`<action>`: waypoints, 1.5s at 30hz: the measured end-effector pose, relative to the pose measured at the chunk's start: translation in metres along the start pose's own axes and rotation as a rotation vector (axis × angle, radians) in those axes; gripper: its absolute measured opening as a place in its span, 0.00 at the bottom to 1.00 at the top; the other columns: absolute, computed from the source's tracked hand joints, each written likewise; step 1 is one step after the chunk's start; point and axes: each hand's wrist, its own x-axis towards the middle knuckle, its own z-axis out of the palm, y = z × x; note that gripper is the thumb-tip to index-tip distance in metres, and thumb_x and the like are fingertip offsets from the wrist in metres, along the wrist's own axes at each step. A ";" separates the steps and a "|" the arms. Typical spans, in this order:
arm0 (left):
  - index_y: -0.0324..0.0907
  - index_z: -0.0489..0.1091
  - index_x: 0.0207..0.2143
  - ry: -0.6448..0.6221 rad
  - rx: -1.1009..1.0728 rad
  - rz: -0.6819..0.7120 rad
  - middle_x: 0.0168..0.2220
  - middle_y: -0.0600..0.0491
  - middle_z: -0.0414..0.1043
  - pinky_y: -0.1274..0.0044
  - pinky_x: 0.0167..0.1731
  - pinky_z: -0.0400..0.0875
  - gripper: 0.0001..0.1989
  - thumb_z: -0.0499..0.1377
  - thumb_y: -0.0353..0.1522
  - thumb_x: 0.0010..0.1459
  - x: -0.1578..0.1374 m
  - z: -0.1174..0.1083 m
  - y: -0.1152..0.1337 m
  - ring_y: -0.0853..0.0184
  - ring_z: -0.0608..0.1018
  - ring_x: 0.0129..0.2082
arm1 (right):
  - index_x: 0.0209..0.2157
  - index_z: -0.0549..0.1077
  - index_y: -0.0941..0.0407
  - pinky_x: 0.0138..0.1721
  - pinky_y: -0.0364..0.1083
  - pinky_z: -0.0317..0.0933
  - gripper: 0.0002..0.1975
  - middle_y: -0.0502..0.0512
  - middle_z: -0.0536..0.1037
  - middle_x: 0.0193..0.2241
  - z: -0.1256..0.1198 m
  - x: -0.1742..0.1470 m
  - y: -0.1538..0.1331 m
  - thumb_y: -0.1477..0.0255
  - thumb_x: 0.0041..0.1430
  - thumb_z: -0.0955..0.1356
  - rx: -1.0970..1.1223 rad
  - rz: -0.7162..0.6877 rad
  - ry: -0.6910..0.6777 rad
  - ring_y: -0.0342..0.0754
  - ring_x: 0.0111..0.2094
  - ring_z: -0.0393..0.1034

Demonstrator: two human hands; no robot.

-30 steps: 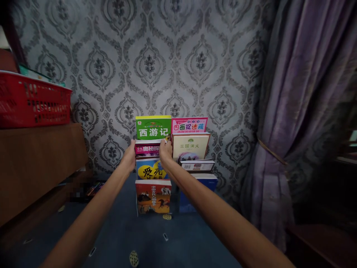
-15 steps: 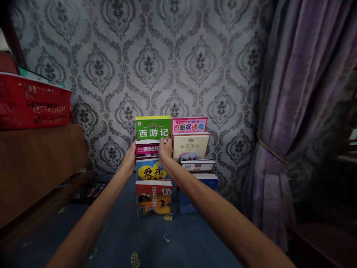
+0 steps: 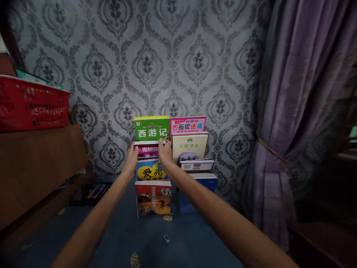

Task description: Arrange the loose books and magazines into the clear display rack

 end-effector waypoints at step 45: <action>0.45 0.59 0.64 -0.013 -0.102 0.051 0.68 0.46 0.59 0.66 0.65 0.57 0.29 0.50 0.47 0.66 -0.026 -0.023 -0.012 0.60 0.63 0.67 | 0.55 0.74 0.57 0.63 0.57 0.53 0.31 0.62 0.74 0.58 -0.044 -0.052 -0.006 0.51 0.61 0.61 0.069 -0.004 -0.079 0.57 0.60 0.66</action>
